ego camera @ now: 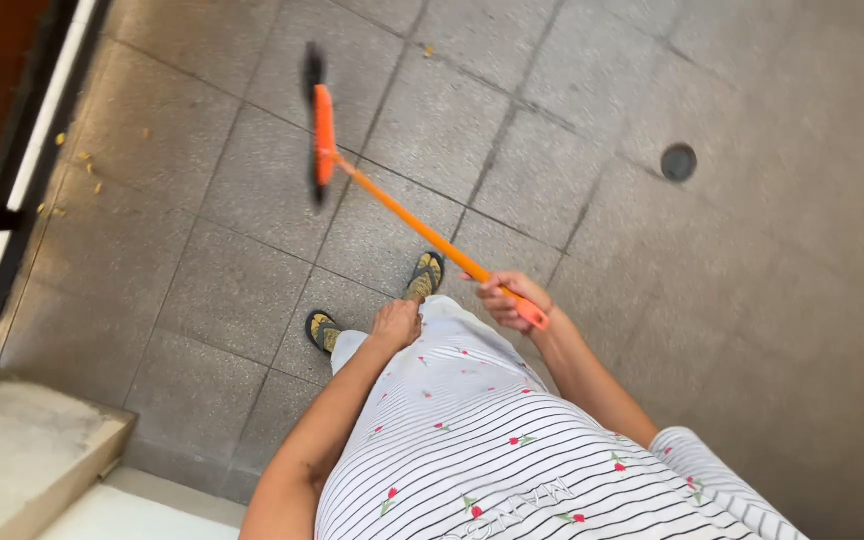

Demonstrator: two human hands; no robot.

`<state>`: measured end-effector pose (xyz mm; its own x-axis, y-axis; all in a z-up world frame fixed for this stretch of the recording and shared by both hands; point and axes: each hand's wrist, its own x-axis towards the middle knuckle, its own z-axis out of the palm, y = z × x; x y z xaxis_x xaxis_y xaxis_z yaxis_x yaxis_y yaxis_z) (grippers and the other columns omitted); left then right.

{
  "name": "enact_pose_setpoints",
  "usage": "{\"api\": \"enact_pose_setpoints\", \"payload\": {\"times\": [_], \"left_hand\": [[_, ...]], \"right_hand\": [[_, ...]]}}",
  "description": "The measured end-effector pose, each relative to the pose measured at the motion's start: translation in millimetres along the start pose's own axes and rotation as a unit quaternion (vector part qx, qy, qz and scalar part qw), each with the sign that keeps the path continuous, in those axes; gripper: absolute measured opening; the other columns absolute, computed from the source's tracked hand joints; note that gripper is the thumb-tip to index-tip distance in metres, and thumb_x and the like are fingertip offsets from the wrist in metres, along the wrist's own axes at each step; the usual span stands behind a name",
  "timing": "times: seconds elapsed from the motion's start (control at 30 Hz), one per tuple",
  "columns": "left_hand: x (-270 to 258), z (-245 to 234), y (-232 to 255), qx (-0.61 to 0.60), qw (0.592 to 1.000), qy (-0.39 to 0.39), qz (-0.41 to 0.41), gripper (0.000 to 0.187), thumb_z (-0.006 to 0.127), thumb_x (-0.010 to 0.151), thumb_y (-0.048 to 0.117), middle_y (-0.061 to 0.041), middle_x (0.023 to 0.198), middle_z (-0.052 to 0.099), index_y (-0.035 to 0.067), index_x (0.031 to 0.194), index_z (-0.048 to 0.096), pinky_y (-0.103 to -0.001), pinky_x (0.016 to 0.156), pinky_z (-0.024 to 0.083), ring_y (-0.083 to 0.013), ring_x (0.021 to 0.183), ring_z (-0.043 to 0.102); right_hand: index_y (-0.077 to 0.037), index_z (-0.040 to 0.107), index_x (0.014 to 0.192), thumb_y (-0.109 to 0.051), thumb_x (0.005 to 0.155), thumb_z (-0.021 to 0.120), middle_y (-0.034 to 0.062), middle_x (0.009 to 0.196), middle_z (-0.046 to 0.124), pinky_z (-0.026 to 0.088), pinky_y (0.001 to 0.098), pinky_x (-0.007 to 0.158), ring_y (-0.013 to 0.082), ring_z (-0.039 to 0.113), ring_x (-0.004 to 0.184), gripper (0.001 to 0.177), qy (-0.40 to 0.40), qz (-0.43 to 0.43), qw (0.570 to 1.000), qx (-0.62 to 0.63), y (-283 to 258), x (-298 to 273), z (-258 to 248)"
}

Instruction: Sweeping a tiled floor area using a broom.

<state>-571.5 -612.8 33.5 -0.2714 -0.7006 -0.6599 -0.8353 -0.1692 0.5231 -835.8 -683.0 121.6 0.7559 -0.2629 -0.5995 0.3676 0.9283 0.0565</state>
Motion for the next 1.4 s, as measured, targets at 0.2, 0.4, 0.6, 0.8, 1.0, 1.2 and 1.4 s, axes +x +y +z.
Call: {"api": "enact_pose_setpoints", "payload": {"times": [0.2,0.4,0.6,0.8,1.0,1.2,1.4], "left_hand": [[35,10,7,0.062,0.994,-0.042,0.076,0.037,0.064,0.093,0.024,-0.022,0.11,0.073,0.014,0.129,0.063,-0.054,0.09,0.055,-0.0426,0.103,0.069],[52,13,34,0.109,0.982,-0.083,0.128,0.037,0.064,0.093,0.025,-0.02,0.11,0.073,0.015,0.129,0.063,-0.054,0.089,0.055,-0.0416,0.099,0.07],[55,15,57,0.151,0.971,-0.117,0.146,0.038,0.064,0.092,0.024,-0.02,0.11,0.073,0.015,0.129,0.063,-0.052,0.089,0.056,-0.0416,0.098,0.071],[59,29,36,0.138,0.977,-0.088,0.136,0.041,0.064,0.09,0.024,-0.02,0.108,0.073,0.014,0.13,0.062,-0.05,0.09,0.056,-0.0398,0.101,0.07],[54,44,28,0.12,0.985,-0.068,0.103,0.038,0.064,0.09,0.025,-0.019,0.106,0.074,0.016,0.127,0.064,-0.05,0.09,0.055,-0.0401,0.1,0.069],[61,44,34,0.108,0.983,-0.065,0.132,0.033,0.065,0.091,0.025,-0.018,0.105,0.074,0.014,0.122,0.066,-0.049,0.088,0.056,-0.0385,0.098,0.071],[90,23,54,0.132,0.975,-0.11,0.143,0.039,0.069,0.085,0.024,-0.02,0.107,0.072,0.013,0.122,0.065,-0.049,0.087,0.056,-0.038,0.1,0.07]], "right_hand": [[-0.005,0.051,0.127,-0.004,0.089,0.053,0.0013,0.064,0.045,0.033,0.0249,0.034,0.0086,0.04,0.042,0.038,0.263,-0.152,0.953,-0.01,65,-53,-24],[-0.006,0.049,0.094,-0.003,0.089,0.057,0.0026,0.061,0.049,0.038,0.0297,0.038,0.0132,0.046,0.044,0.01,0.433,-0.274,0.854,0.092,111,-77,-144],[-0.012,0.044,0.07,-0.011,0.085,0.058,0.0004,0.054,0.045,0.034,0.0289,0.034,0.0123,0.044,0.041,0.021,0.444,-0.281,0.833,0.17,90,-169,-309],[-0.01,0.046,0.075,-0.001,0.08,0.061,0.0028,0.059,0.047,0.051,0.03,0.046,0.0166,0.05,0.048,0.019,0.397,-0.26,0.851,0.227,57,-129,-393],[-0.007,0.059,0.087,-0.021,0.093,0.064,0.0071,0.073,0.061,0.052,0.0364,0.052,0.0213,0.059,0.059,0.016,0.395,-0.081,0.915,-0.004,63,104,-196],[-0.003,0.06,0.115,-0.006,0.091,0.063,-0.006,0.059,0.045,0.038,0.021,0.036,0.0059,0.045,0.044,0.024,0.142,-0.105,0.983,0.046,-41,76,-115],[0.011,0.04,0.149,-0.007,0.098,0.051,-0.0018,0.067,0.047,0.037,0.0208,0.034,0.0056,0.042,0.045,0.056,-0.022,-0.215,0.964,0.154,-40,-82,-80]]}}
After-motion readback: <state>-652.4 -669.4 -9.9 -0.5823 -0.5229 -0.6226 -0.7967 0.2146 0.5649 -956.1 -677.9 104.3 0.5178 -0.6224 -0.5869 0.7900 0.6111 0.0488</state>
